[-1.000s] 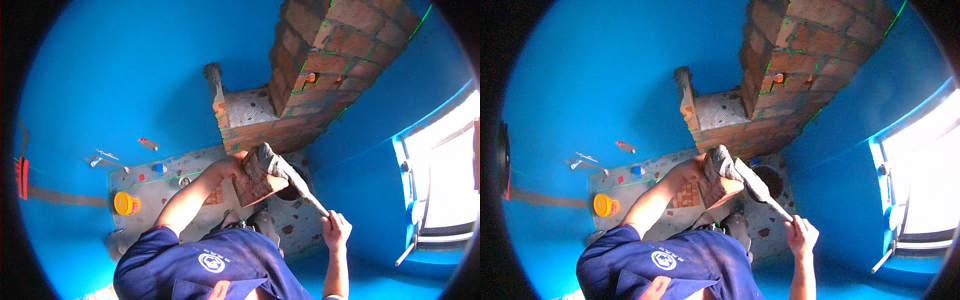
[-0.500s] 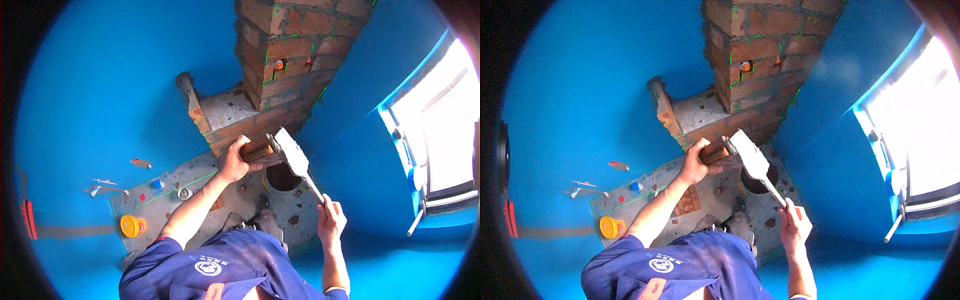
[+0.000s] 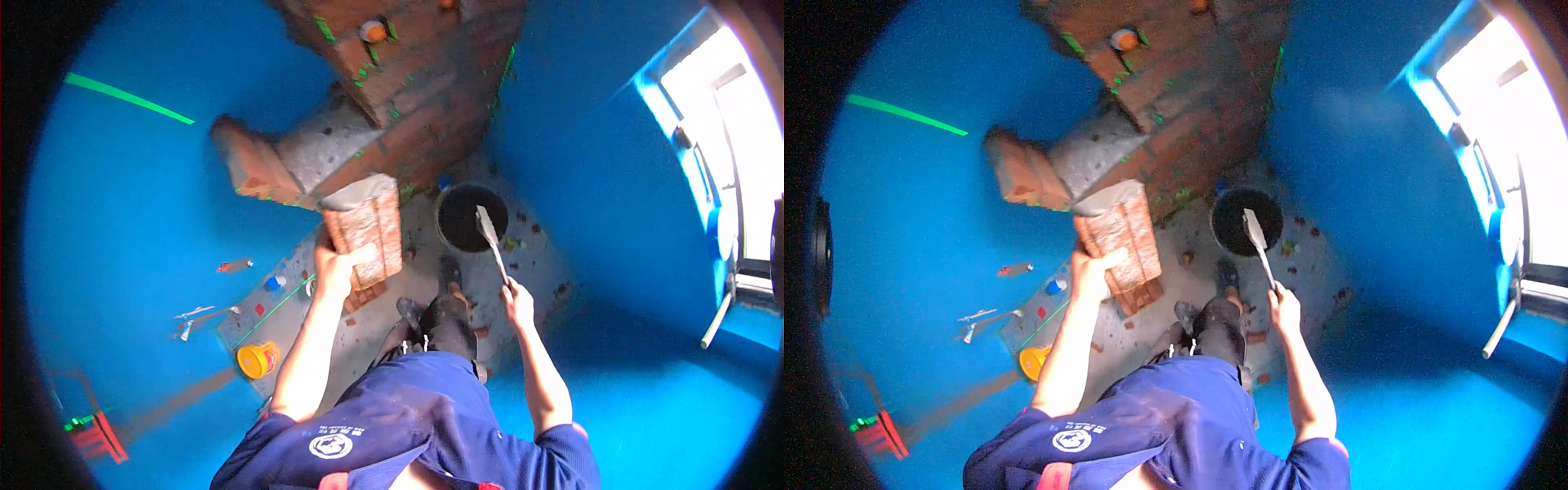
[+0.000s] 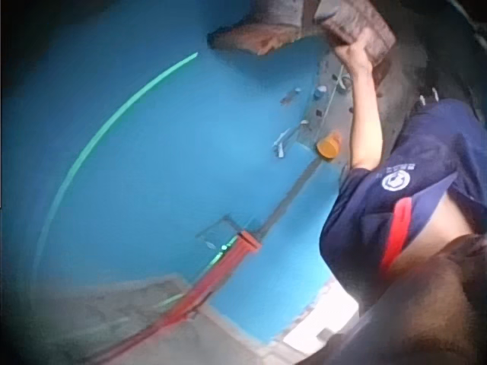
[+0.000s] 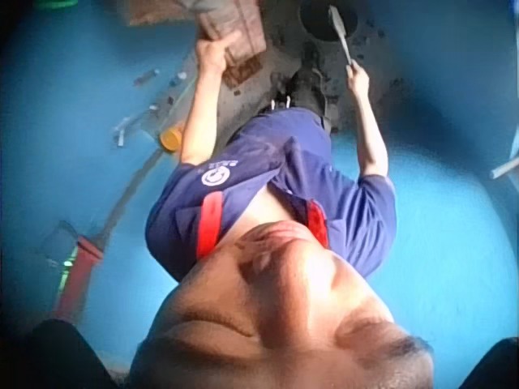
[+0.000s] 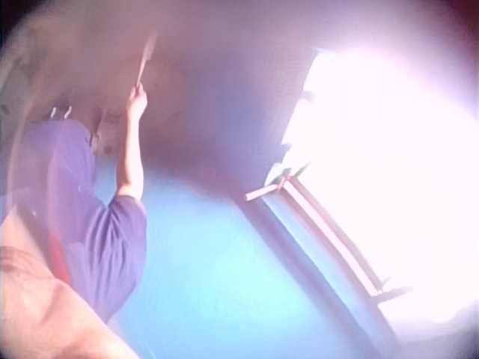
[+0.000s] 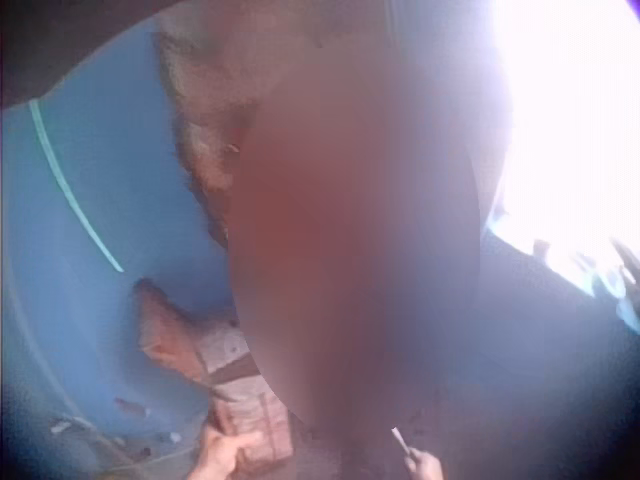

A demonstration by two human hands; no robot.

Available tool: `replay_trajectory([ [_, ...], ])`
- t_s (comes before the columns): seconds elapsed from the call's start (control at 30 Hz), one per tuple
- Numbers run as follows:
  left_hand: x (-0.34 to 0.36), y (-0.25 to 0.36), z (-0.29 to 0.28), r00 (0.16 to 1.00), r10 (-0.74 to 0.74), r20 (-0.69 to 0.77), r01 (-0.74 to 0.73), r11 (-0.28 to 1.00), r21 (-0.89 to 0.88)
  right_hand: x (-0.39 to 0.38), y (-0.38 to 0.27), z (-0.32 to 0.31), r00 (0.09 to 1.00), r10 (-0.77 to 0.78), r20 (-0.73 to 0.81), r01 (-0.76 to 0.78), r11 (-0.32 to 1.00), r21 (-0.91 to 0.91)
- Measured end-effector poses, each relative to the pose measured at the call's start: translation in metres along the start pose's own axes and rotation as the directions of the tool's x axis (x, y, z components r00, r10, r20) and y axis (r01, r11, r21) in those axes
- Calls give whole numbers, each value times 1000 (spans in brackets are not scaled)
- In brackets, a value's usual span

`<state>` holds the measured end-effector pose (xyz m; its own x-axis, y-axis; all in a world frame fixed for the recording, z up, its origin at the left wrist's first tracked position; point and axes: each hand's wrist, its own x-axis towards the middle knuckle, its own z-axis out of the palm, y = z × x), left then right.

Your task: The person applies mortar to a brick using a trowel, places the brick on a wall, and uses the trowel to spread the mortar and scrape away excess while aligning the brick with a green laser line.

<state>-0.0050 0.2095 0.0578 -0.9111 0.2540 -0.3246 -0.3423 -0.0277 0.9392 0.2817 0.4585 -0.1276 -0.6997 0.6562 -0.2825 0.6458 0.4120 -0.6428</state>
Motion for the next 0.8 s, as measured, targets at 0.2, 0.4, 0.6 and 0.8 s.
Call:
replay_trajectory([
  [0.2,-11,-20,-21,987,-117,-114,124,990,60,109,61,135,918,348,193,-269,900,-342],
  [0.4,-9,-57,-69,941,-234,-245,261,961,85,122,193,216,952,206,227,-126,937,-326],
  [0.6,-61,33,-97,943,-120,-309,160,981,108,40,186,124,949,140,283,-79,973,-219],
  [0.8,-80,134,-115,935,222,-276,-110,923,369,-29,172,33,930,288,227,-186,904,-386],
])
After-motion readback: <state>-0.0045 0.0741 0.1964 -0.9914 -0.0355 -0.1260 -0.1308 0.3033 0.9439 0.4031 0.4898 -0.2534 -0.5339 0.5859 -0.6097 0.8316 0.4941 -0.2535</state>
